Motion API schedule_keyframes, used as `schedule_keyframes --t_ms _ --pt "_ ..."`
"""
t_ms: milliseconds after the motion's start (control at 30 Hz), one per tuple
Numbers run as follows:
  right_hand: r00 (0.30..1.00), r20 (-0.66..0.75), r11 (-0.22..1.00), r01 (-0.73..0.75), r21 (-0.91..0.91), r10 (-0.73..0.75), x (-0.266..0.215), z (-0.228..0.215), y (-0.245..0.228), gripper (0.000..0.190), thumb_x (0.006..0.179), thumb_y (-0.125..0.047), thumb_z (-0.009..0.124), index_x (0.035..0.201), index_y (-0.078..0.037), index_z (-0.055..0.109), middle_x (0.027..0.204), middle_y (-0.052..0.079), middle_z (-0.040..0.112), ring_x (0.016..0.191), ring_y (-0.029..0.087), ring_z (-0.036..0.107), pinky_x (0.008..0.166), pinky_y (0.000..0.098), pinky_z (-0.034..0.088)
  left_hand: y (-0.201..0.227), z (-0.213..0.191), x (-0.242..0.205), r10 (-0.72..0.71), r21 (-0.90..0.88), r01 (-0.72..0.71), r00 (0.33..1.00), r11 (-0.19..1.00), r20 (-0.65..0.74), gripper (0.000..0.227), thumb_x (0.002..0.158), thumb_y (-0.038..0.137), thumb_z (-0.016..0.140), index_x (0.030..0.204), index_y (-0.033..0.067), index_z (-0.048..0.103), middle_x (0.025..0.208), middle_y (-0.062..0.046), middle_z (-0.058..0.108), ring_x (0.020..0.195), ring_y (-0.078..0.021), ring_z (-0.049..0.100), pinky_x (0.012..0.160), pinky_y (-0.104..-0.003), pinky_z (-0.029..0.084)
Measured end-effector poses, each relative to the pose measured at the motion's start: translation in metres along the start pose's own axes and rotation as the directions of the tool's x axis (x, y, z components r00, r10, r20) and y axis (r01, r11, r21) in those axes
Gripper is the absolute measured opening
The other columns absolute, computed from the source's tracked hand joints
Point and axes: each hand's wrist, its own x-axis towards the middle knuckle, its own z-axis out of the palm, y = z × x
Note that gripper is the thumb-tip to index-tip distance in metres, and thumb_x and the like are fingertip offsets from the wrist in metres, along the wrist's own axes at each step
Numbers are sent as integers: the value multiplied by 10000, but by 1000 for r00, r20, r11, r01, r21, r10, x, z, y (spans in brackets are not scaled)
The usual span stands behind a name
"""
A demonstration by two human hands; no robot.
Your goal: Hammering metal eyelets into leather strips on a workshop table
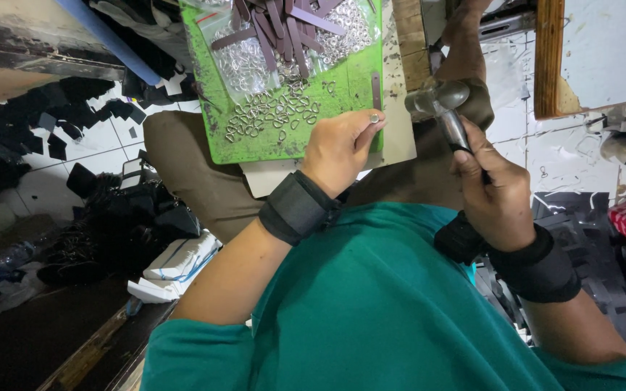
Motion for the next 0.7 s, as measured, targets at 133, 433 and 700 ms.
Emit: schedule_keyframes --t_ms 133,433,700 --pt "1000 9 999 -15 30 15 1 1 -1 413 1077 61 532 1484 132 527 840 106 598 680 163 527 636 266 435 1 -1 -1 -5 -7 5 1000 1000 -8 131 892 37 694 1020 20 717 849 -105 758 585 -246 649 585 -354 507" --pt "999 23 998 -25 50 24 2 1 -2 416 1083 55 524 1494 117 518 820 87 576 683 154 514 649 263 435 3 -1 -1 -8 -29 9 1000 1000 11 129 892 34 686 1019 18 705 846 -106 753 595 -250 652 593 -358 507" --pt "1000 18 998 -5 64 4 1 2 0 415 1079 59 534 1487 131 516 839 103 592 687 154 526 640 257 437 5 0 0 -10 -12 10 1000 1000 -6 110 899 43 684 1002 13 708 837 -101 747 586 -247 638 585 -352 499"
